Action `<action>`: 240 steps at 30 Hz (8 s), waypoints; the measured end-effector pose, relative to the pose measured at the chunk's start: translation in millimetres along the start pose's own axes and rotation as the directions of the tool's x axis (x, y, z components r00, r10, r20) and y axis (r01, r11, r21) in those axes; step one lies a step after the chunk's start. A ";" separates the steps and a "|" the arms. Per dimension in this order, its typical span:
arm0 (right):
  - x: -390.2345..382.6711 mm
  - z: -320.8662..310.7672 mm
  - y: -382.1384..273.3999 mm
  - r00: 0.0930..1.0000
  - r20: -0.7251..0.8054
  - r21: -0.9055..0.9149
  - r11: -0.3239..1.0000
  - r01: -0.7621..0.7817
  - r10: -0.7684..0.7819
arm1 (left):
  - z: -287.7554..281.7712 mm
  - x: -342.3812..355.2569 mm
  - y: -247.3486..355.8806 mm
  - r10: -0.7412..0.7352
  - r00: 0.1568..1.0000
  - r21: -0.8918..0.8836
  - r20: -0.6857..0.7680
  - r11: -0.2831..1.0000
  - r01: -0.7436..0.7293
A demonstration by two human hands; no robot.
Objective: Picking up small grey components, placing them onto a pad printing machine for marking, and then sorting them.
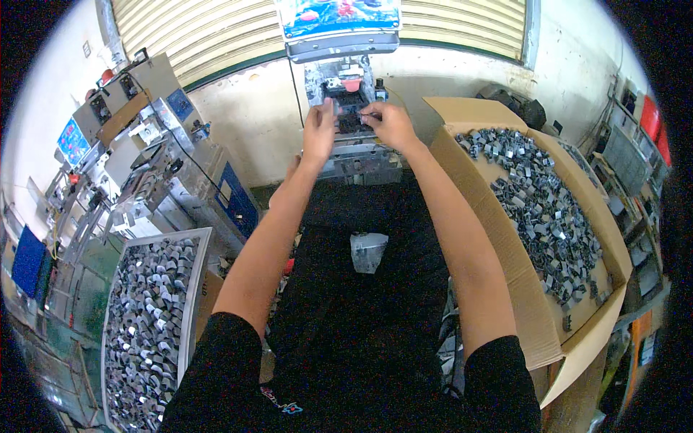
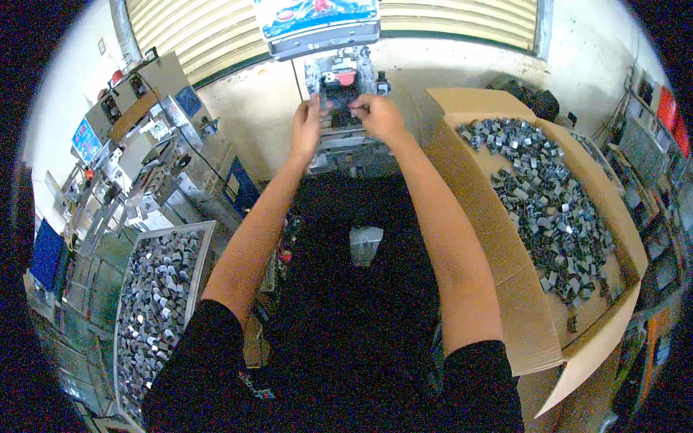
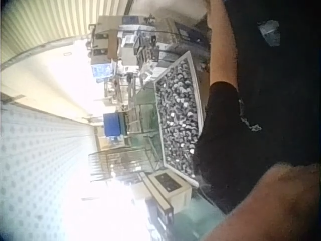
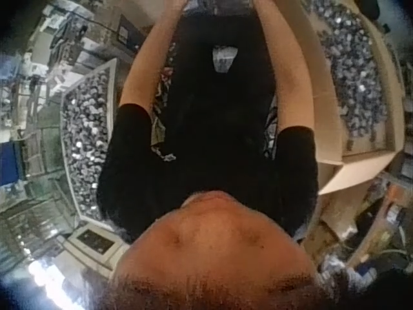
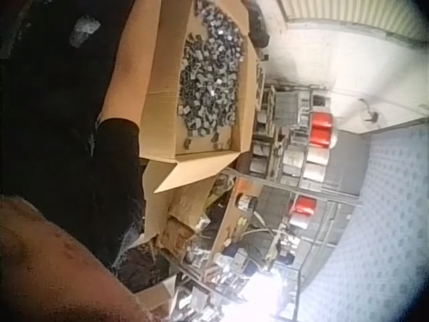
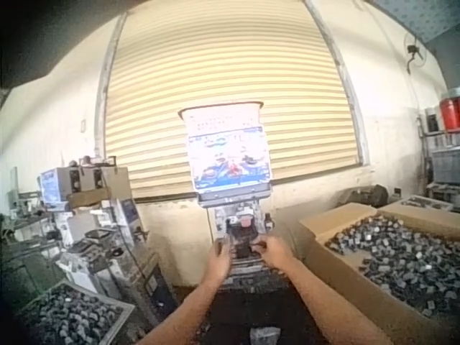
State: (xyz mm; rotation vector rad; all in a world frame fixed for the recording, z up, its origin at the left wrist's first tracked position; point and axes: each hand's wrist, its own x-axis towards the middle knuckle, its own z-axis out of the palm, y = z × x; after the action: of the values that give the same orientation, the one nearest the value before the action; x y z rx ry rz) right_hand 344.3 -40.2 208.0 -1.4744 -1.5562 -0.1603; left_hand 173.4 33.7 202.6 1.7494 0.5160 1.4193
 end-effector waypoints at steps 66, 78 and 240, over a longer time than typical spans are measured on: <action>-41.8 -27.3 1.2 0.964 0.262 -0.175 0.979 0.101 -0.052 | -303.4 -281.2 26.9 -0.157 0.986 0.775 0.061 0.630 0.052; -137.2 -252.9 254.5 0.776 0.205 -0.725 0.625 -0.289 0.597 | -270.0 -323.4 -74.3 -0.876 0.282 0.860 0.391 0.457 0.228; -24.3 -38.5 70.6 0.962 0.089 -0.257 0.927 0.273 -0.258 | -506.5 -298.8 89.5 -0.651 0.385 -0.546 -0.654 0.054 -0.836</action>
State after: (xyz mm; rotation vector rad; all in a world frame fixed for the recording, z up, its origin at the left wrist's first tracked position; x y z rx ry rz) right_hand 418.9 -64.0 177.4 -1.4738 -1.8315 -0.5105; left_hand -404.7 -72.5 111.5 -0.5573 -0.3179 1.9964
